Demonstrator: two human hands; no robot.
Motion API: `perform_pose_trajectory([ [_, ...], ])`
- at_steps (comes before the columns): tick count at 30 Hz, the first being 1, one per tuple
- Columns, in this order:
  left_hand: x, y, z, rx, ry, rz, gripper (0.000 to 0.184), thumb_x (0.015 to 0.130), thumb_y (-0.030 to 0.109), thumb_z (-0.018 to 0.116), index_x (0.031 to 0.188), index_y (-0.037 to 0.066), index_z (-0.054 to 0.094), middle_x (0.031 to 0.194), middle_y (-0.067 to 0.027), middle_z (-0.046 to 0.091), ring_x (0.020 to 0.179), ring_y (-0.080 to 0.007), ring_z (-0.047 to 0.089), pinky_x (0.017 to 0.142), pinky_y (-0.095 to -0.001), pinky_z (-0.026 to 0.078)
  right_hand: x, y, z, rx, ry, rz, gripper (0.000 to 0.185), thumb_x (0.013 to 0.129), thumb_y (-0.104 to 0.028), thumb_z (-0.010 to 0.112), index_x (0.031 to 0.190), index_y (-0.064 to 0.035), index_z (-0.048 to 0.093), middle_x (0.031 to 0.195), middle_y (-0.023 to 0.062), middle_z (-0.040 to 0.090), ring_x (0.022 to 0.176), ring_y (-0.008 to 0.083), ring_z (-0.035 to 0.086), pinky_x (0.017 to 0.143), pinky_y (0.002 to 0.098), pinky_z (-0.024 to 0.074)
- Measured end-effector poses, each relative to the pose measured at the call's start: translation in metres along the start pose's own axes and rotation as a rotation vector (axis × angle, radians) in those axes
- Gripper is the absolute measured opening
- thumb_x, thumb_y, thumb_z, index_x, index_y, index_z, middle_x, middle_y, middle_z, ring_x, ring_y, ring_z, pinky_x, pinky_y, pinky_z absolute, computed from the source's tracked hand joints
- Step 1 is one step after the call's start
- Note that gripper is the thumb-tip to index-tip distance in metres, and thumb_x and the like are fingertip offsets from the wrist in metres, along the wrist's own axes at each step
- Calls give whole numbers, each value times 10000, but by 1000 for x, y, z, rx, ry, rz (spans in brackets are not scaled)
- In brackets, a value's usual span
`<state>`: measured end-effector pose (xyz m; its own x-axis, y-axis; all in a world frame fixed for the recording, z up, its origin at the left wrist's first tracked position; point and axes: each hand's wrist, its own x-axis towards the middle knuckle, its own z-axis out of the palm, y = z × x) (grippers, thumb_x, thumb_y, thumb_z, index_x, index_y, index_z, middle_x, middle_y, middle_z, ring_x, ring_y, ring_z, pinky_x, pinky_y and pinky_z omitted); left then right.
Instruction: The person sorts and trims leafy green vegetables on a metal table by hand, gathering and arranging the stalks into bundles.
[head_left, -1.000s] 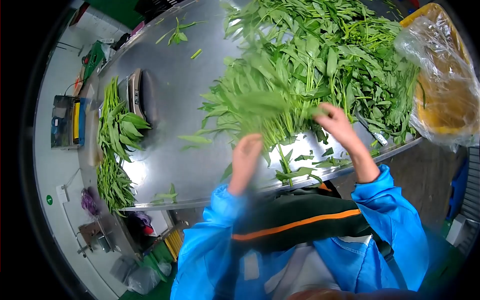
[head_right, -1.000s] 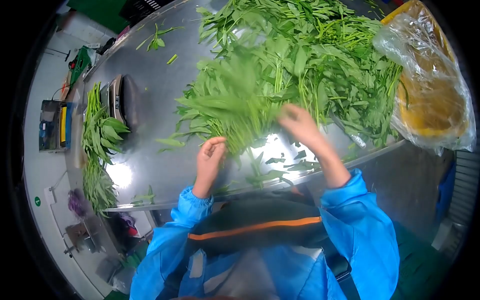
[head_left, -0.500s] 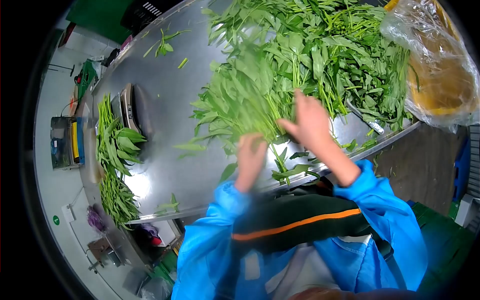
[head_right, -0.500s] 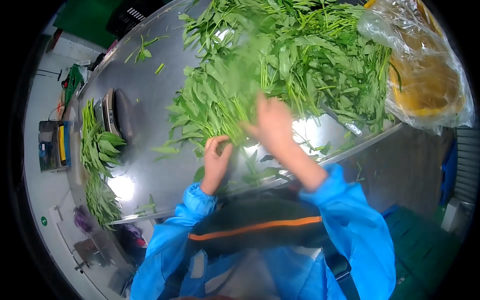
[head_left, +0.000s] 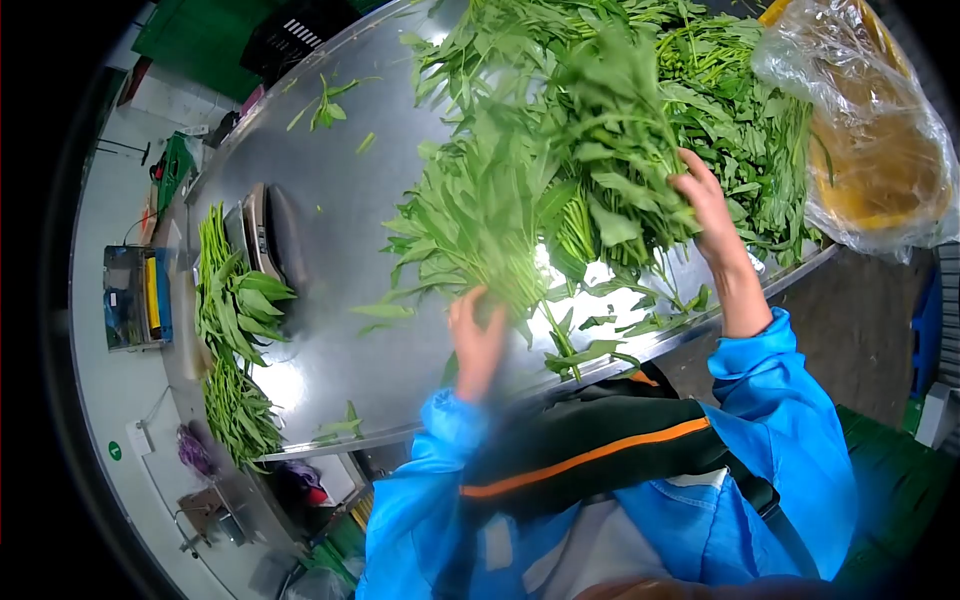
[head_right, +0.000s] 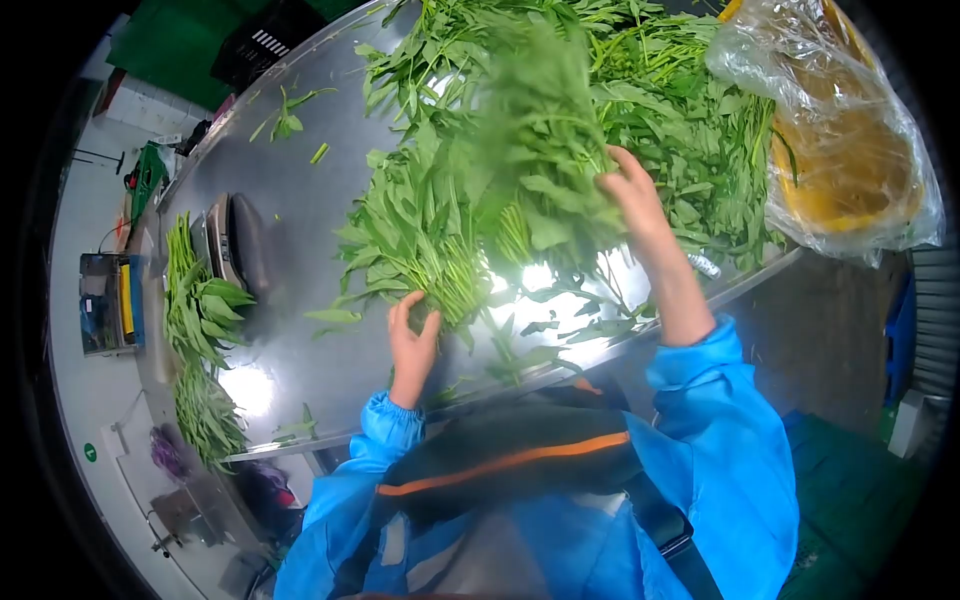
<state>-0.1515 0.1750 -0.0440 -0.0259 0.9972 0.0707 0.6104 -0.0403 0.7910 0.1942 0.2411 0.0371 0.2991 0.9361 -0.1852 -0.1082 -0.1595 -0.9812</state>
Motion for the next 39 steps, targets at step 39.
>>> perform_pose_trajectory([
  [39, 11, 170, 56, -738, -504, -355, 209, 926, 186, 566, 1074, 50, 622, 697, 50, 492, 582, -38, 402, 499, -185, 302, -54, 34, -32, -562, 151, -264, 151, 780, -73, 639, 833, -47, 500, 676, 52, 522, 588, 144, 506, 549, 273, 412],
])
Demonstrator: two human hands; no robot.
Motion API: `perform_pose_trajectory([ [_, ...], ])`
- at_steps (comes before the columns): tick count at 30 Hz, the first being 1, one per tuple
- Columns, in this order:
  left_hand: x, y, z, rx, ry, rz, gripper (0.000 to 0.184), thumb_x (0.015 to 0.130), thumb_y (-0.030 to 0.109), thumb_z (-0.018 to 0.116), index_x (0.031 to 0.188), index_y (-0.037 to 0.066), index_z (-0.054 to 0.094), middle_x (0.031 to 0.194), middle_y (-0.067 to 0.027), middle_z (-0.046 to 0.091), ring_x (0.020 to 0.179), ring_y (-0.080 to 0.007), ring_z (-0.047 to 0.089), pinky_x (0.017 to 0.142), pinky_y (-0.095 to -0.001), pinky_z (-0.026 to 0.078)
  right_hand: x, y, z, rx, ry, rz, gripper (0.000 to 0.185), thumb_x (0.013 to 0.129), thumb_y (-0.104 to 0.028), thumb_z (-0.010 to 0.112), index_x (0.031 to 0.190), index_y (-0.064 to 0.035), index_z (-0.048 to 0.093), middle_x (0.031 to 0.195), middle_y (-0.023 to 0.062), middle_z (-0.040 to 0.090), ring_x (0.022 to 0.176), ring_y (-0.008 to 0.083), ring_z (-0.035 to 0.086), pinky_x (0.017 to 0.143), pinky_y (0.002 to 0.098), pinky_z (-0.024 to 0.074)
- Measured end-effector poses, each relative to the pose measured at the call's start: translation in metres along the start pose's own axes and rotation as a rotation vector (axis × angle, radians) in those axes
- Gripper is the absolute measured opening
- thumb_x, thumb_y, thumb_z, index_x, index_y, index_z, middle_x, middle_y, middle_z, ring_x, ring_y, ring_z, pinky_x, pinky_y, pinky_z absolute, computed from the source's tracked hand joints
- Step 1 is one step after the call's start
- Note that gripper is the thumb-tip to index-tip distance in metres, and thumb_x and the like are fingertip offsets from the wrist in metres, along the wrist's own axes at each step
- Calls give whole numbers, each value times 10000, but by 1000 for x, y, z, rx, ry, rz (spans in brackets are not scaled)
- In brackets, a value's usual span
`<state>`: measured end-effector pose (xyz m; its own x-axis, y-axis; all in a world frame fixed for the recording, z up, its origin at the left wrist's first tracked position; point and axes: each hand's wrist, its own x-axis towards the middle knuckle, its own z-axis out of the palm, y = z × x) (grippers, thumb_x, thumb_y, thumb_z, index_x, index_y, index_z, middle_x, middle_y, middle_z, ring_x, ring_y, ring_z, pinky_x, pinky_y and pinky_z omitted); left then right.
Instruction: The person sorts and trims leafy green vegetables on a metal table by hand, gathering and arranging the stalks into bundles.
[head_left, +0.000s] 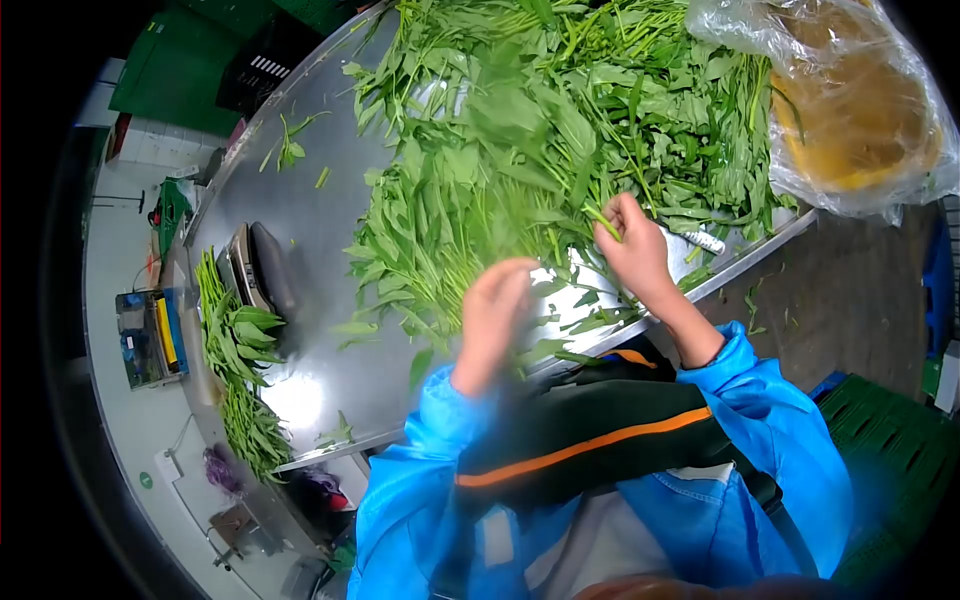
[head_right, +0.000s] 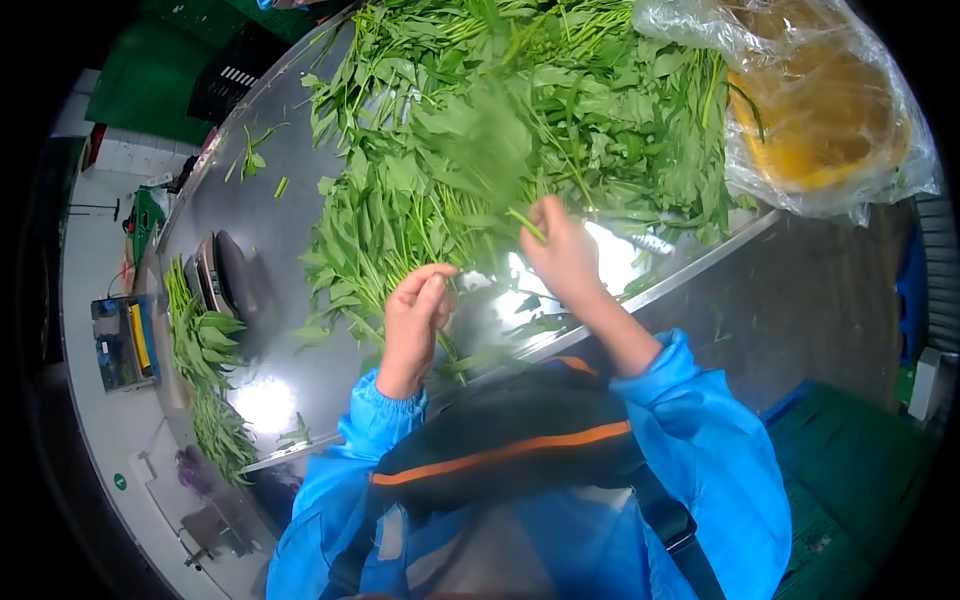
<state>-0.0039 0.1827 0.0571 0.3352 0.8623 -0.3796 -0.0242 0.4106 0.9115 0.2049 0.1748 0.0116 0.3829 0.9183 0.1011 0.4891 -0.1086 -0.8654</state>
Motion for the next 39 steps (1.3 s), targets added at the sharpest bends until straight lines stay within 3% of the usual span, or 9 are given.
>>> perform_pose_trajectory([
  [3, 10, 11, 24, -108, 63, -76, 221, 934, 201, 558, 1075, 43, 622, 661, 74, 433, 545, -28, 335, 464, -180, 245, -9, -11, -1, -186, 53, -240, 184, 749, -69, 675, 874, -43, 543, 736, 102, 591, 633, 270, 585, 560, 337, 460],
  [9, 18, -9, 42, -33, 164, -236, 196, 922, 248, 590, 972, 66, 644, 629, 68, 456, 507, -17, 353, 445, -175, 264, -34, -16, 10, -382, -11, -635, 211, 732, -92, 680, 908, -42, 575, 727, 86, 577, 663, 242, 569, 530, 341, 441],
  [13, 29, -30, 21, -194, 286, -130, 276, 874, 288, 641, 704, 91, 551, 623, 42, 494, 502, -51, 399, 452, -207, 286, -45, -11, 2, -270, -165, -376, 163, 781, -146, 673, 805, -51, 544, 613, 99, 545, 558, 266, 551, 501, 356, 421],
  [15, 33, -27, -5, -413, 292, -35, 219, 907, 241, 621, 975, 34, 631, 702, 36, 521, 536, -26, 402, 441, -172, 304, -54, -1, -10, -263, -294, -356, 224, 824, -246, 644, 763, -60, 535, 595, 104, 549, 541, 297, 556, 509, 387, 430],
  [23, 23, -21, -5, -224, 161, -120, 290, 936, 280, 572, 1001, 5, 635, 714, 4, 553, 571, -52, 454, 498, -197, 364, -36, -26, -13, -149, -440, -259, 321, 857, -358, 598, 954, -53, 601, 734, 132, 600, 699, 349, 585, 612, 414, 464],
  [26, 16, -22, -1, -187, 154, -107, 413, 960, 385, 499, 984, -1, 644, 654, 8, 552, 543, -73, 460, 504, -218, 360, -33, -17, 0, 45, -810, 50, 309, 896, -296, 548, 994, -7, 600, 803, 148, 615, 736, 288, 612, 630, 380, 481],
  [29, 4, -35, -24, 43, 171, -122, 349, 954, 345, 514, 979, 27, 655, 696, 10, 595, 563, -72, 499, 522, -214, 378, -36, -9, -8, 628, -537, 270, 287, 949, -253, 519, 831, 2, 579, 685, 24, 536, 622, 89, 460, 563, 247, 377],
  [32, -21, -57, -20, 456, -400, -318, 210, 916, 230, 554, 938, 46, 654, 741, 12, 618, 648, -69, 550, 559, -197, 436, -39, -2, -10, 451, -370, 161, 252, 948, -223, 498, 871, 9, 561, 677, 37, 517, 640, 81, 460, 580, 248, 390],
  [39, -5, -29, -4, 61, 89, -187, 300, 929, 203, 536, 1194, 69, 576, 888, -2, 619, 727, -63, 546, 571, -195, 431, -49, -16, -6, 362, -269, 53, 215, 934, -176, 499, 888, 27, 553, 667, 137, 528, 578, 179, 475, 559, 315, 409],
])
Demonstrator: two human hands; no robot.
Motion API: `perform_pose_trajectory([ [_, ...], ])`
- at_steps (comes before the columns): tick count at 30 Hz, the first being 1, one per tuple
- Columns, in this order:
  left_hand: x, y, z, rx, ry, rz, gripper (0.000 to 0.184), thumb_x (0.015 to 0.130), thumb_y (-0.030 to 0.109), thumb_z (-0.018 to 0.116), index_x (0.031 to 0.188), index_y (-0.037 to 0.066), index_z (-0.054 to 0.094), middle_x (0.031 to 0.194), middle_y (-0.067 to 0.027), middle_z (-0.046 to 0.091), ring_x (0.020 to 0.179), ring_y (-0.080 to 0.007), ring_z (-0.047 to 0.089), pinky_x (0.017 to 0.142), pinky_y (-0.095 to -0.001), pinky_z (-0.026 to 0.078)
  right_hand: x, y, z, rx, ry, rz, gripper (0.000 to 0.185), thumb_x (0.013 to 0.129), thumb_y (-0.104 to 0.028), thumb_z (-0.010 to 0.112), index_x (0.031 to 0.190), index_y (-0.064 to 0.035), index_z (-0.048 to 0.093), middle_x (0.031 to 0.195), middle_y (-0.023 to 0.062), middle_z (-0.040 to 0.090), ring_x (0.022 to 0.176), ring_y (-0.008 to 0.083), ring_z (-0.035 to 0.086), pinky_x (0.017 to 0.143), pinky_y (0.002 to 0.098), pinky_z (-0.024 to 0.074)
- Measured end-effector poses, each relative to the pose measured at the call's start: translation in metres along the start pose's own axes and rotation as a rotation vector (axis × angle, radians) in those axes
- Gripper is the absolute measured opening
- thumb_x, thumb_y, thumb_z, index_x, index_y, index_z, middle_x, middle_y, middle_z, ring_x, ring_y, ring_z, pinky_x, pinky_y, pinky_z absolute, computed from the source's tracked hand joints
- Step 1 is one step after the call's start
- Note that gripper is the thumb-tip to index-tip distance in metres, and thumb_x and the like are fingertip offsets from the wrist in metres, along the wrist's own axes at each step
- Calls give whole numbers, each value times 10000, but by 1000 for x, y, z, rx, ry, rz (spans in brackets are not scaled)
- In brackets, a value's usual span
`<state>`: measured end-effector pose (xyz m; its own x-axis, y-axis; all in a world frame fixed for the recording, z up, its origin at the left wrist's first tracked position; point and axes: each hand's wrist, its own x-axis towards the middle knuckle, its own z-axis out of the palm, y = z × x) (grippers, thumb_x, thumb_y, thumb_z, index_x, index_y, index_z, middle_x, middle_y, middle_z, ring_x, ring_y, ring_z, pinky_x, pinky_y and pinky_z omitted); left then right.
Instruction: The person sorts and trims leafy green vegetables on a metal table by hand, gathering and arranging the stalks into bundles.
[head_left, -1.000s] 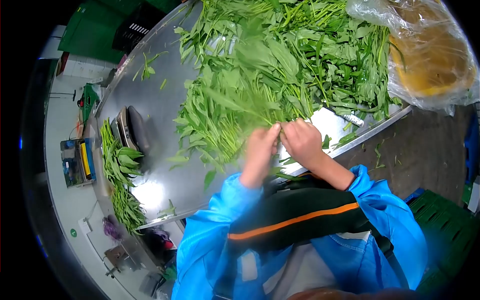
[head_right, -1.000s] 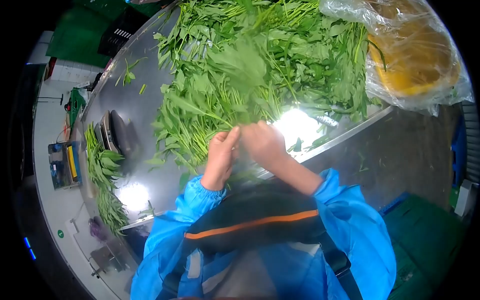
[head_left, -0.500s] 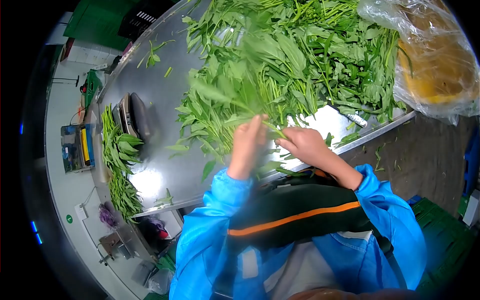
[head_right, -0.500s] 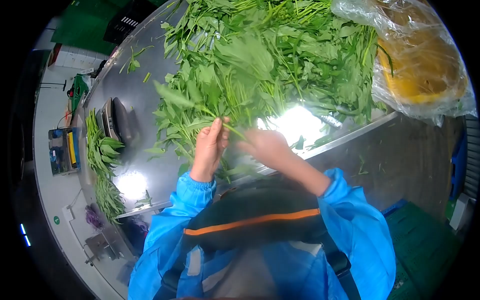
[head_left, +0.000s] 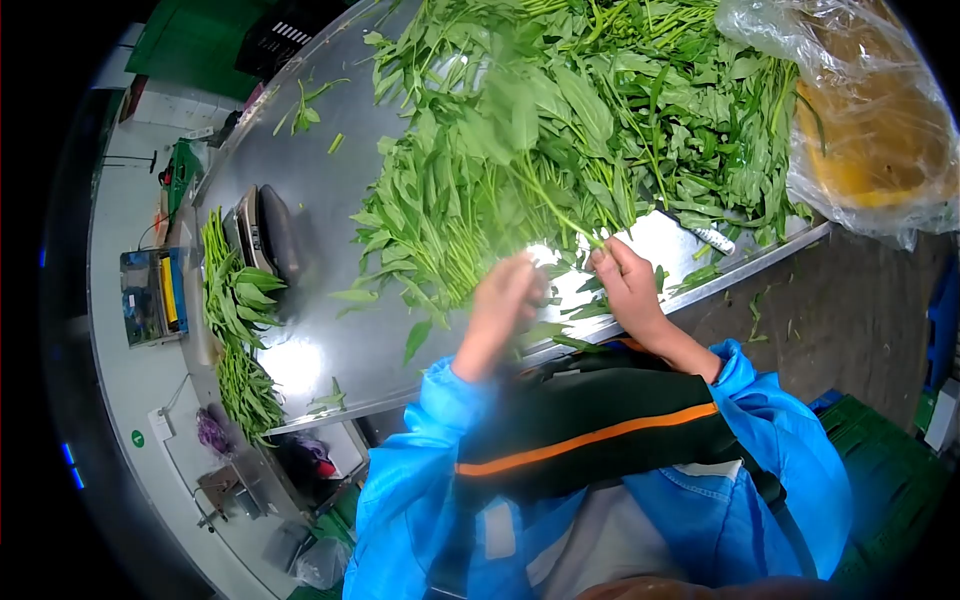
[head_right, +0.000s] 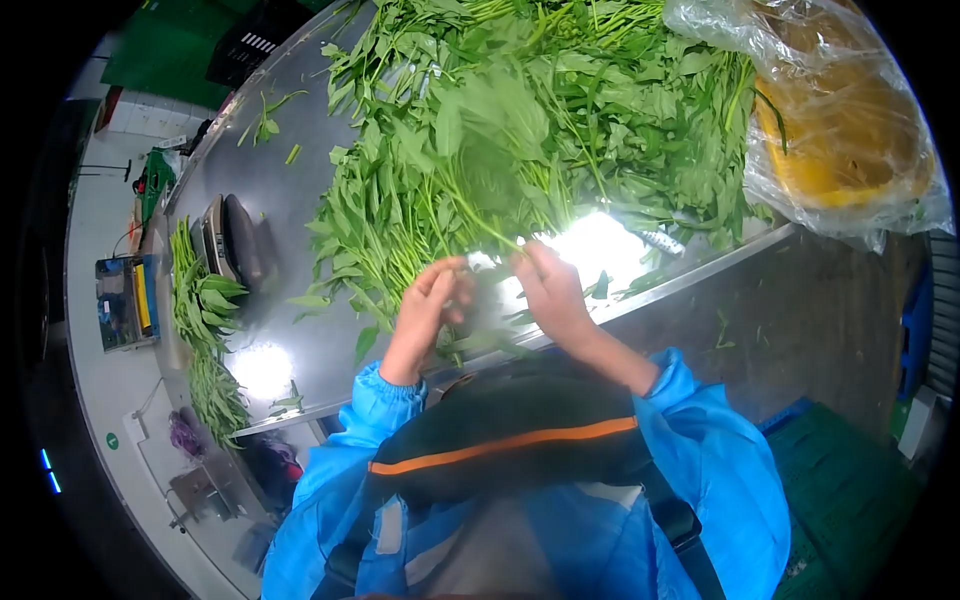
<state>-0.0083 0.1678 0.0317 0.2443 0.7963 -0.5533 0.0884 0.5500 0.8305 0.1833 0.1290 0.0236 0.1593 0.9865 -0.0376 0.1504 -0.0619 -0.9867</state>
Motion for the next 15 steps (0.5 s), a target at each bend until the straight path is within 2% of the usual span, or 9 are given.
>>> perform_pose_trajectory([
  [4, 7, 18, 17, 23, 97, 181, 299, 937, 191, 521, 1213, 82, 556, 918, -6, 608, 745, -55, 532, 559, -186, 415, -7, 6, 9, 27, -78, -24, 204, 925, -170, 504, 881, 21, 561, 642, 145, 519, 567, 197, 496, 556, 321, 408],
  [6, 17, 10, 14, 6, 34, 178, 308, 936, 189, 526, 1224, 81, 544, 910, 0, 606, 731, -52, 529, 555, -181, 407, -10, 13, 8, -27, -142, -13, 205, 926, -172, 503, 879, 18, 561, 637, 136, 522, 564, 196, 503, 552, 316, 407],
  [7, 26, 4, 6, 99, -11, 112, 325, 933, 169, 525, 1245, 80, 517, 940, 0, 603, 719, -49, 525, 548, -175, 396, -10, 3, 7, 2, -134, -10, 210, 925, -177, 504, 851, 14, 550, 641, 134, 519, 555, 193, 499, 542, 319, 408],
  [10, 21, -3, -3, 38, -26, 65, 333, 938, 189, 525, 1251, 75, 506, 983, -4, 602, 758, -48, 528, 590, -175, 408, -8, 2, -2, 79, -43, 26, 213, 927, -172, 494, 837, 16, 540, 652, 128, 528, 547, 194, 494, 535, 322, 406],
  [11, 15, -3, -1, 46, -23, 100, 309, 944, 204, 521, 1223, 73, 518, 976, -5, 600, 779, -58, 533, 611, -185, 417, -7, -3, -3, 13, 3, 18, 187, 903, -164, 523, 802, -8, 534, 635, 111, 520, 550, 216, 522, 514, 335, 411],
  [13, -3, 8, 12, 60, -16, 172, 271, 956, 234, 512, 1168, 67, 544, 962, -8, 597, 821, -77, 544, 654, -206, 434, -11, 6, 2, -316, -29, -222, 192, 900, -175, 539, 783, -23, 531, 649, 95, 536, 543, 228, 522, 515, 333, 411],
  [14, -5, 12, 15, -94, -41, 108, 265, 959, 245, 510, 1149, 64, 546, 950, -9, 593, 840, -91, 548, 671, -224, 443, -13, 11, 5, -481, -44, -342, 195, 898, -181, 548, 773, -31, 530, 656, 87, 544, 540, 234, 522, 516, 332, 411],
  [15, -6, 15, 18, -246, -68, 41, 262, 961, 256, 508, 1131, 61, 549, 938, -9, 588, 860, -105, 551, 688, -242, 451, -16, 11, 10, -599, -141, -447, 156, 860, -175, 577, 776, -50, 536, 688, 119, 562, 601, 305, 551, 537, 388, 438],
])
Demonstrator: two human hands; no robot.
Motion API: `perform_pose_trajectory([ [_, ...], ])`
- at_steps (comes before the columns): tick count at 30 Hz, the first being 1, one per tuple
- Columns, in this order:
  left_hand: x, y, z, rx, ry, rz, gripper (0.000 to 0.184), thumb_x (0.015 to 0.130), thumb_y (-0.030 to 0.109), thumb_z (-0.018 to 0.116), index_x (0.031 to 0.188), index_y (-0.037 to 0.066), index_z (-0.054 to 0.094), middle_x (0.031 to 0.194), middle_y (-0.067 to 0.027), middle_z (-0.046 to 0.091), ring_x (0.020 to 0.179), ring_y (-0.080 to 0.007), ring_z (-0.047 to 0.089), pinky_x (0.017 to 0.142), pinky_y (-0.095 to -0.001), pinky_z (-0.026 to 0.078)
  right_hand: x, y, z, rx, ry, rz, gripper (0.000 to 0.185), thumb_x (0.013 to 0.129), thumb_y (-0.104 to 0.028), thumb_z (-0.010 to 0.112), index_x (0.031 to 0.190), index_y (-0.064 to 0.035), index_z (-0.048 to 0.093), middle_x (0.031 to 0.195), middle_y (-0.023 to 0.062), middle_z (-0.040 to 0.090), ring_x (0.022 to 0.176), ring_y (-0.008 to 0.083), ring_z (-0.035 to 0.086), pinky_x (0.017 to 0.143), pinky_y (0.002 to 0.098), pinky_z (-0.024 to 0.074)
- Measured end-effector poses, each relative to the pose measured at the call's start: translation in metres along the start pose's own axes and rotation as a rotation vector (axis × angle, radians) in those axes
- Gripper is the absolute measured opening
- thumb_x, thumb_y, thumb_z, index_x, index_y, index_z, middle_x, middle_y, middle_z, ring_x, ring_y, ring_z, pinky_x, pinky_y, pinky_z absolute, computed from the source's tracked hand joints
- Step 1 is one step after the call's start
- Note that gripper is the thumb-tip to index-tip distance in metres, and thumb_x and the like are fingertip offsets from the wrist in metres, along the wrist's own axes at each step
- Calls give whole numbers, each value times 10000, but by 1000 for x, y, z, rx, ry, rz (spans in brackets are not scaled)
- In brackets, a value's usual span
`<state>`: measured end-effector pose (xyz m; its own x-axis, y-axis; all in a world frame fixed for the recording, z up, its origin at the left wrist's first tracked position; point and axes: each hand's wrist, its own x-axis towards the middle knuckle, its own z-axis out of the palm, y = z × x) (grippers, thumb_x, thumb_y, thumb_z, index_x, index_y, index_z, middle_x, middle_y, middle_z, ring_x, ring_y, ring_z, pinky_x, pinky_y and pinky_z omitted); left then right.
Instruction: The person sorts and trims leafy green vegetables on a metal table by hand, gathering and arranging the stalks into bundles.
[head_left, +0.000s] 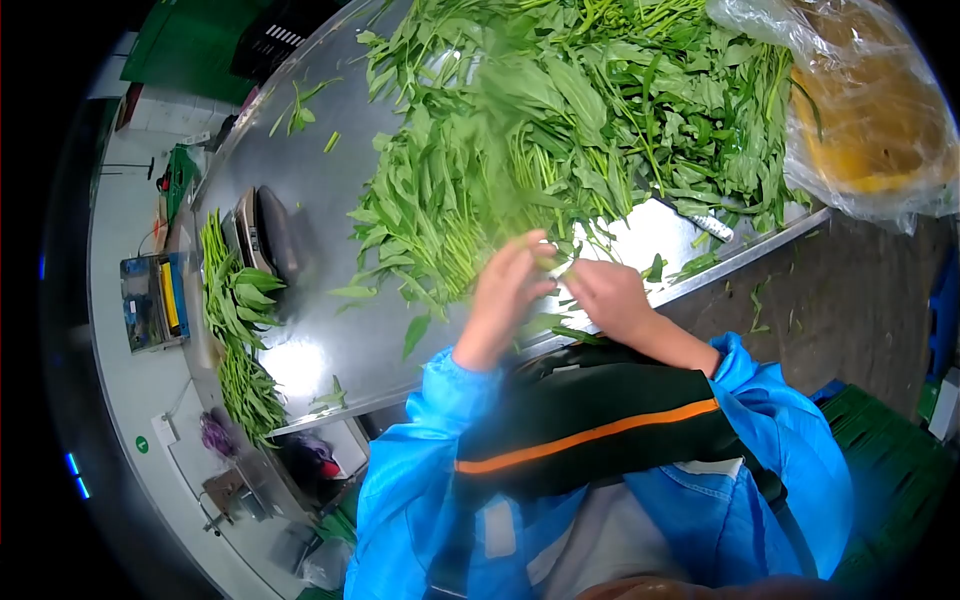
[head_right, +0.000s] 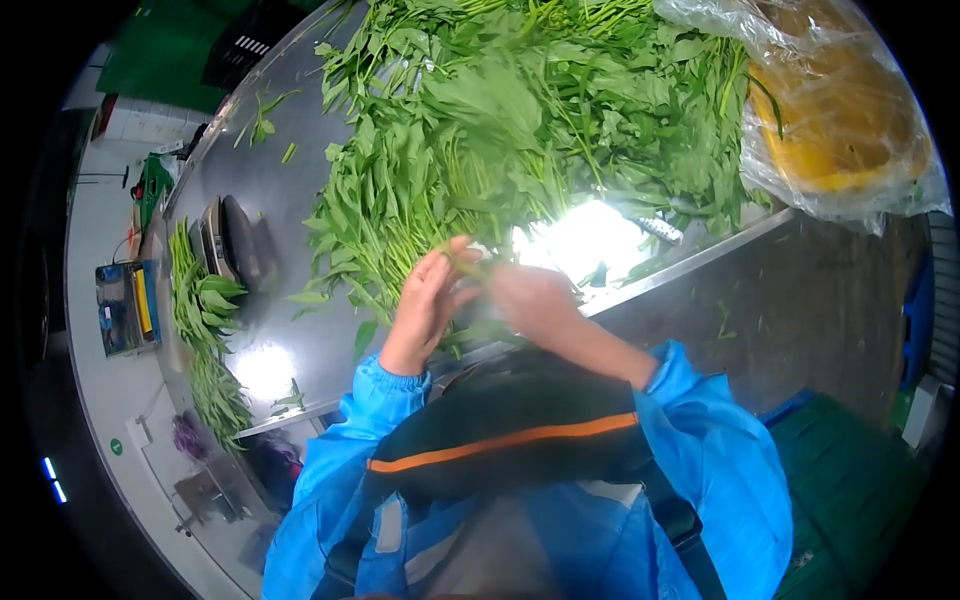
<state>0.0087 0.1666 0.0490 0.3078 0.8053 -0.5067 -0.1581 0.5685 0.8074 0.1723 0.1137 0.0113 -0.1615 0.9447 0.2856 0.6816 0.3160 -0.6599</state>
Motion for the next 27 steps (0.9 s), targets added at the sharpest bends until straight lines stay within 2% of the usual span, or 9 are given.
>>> perform_pose_trajectory([
  [3, 8, -25, -17, -225, 29, -84, 255, 966, 268, 502, 1086, 50, 553, 893, -16, 578, 851, -140, 567, 701, -290, 472, 2, -14, -2, 110, -8, -177, 178, 860, -228, 601, 892, -54, 614, 732, 88, 605, 616, 229, 584, 553, 335, 456],
  [6, 4, -27, -29, -174, -19, -75, 270, 970, 279, 488, 1070, 39, 558, 860, -27, 579, 799, -154, 577, 694, -310, 487, 8, 5, -16, 470, -170, 342, 219, 880, -245, 592, 930, -34, 631, 725, 51, 598, 619, 143, 558, 559, 281, 442],
  [9, -4, -25, -25, -56, -160, -108, 324, 966, 321, 454, 1049, 29, 567, 835, -41, 564, 808, -159, 569, 712, -314, 495, 35, 7, -17, 527, -155, 424, 203, 912, -202, 553, 873, -15, 620, 686, 51, 562, 642, 110, 514, 569, 254, 407],
  [12, -6, -27, -15, 34, -200, -168, 379, 968, 365, 419, 1037, 25, 572, 813, -42, 562, 817, -162, 565, 737, -318, 494, 47, 12, 15, 927, -234, 601, 197, 896, -186, 573, 806, -11, 587, 647, 50, 522, 616, 112, 499, 539, 278, 389],
  [16, -6, -24, -18, -209, 36, -178, 370, 978, 356, 414, 1059, 29, 567, 860, -37, 577, 837, -163, 565, 783, -327, 482, 32, -16, 1, 139, 135, -107, 238, 837, -173, 635, 684, -28, 525, 617, 80, 477, 551, 205, 549, 485, 335, 403],
  [19, 12, -25, -42, -522, 255, -77, 294, 1001, 278, 396, 1057, 29, 543, 828, -27, 566, 758, -169, 556, 714, -305, 496, 8, -17, 3, 181, 36, -138, 234, 829, -217, 644, 696, -45, 556, 636, 94, 516, 579, 263, 568, 498, 346, 429],
  [21, 13, -26, -49, -447, 343, -27, 246, 997, 251, 414, 1079, 55, 538, 772, -5, 503, 715, -127, 499, 664, -265, 455, 7, 1, -11, 13, -269, 78, 292, 793, -361, 674, 874, -82, 645, 670, 74, 609, 605, 252, 603, 506, 353, 450],
  [25, 15, -30, -52, -445, 292, -64, 173, 952, 192, 519, 1104, 111, 532, 698, 39, 408, 581, -70, 377, 506, -210, 329, 27, 45, -32, -124, -1, 482, 354, 773, -395, 689, 886, -63, 638, 681, 111, 625, 605, 295, 607, 513, 379, 458],
  [27, 17, -34, -44, -487, 213, -137, 160, 935, 170, 547, 1088, 123, 534, 672, 50, 385, 551, -63, 348, 473, -199, 293, 39, 73, -27, -342, 160, 384, 364, 770, -387, 689, 875, -49, 605, 721, 139, 632, 652, 317, 619, 532, 400, 468],
])
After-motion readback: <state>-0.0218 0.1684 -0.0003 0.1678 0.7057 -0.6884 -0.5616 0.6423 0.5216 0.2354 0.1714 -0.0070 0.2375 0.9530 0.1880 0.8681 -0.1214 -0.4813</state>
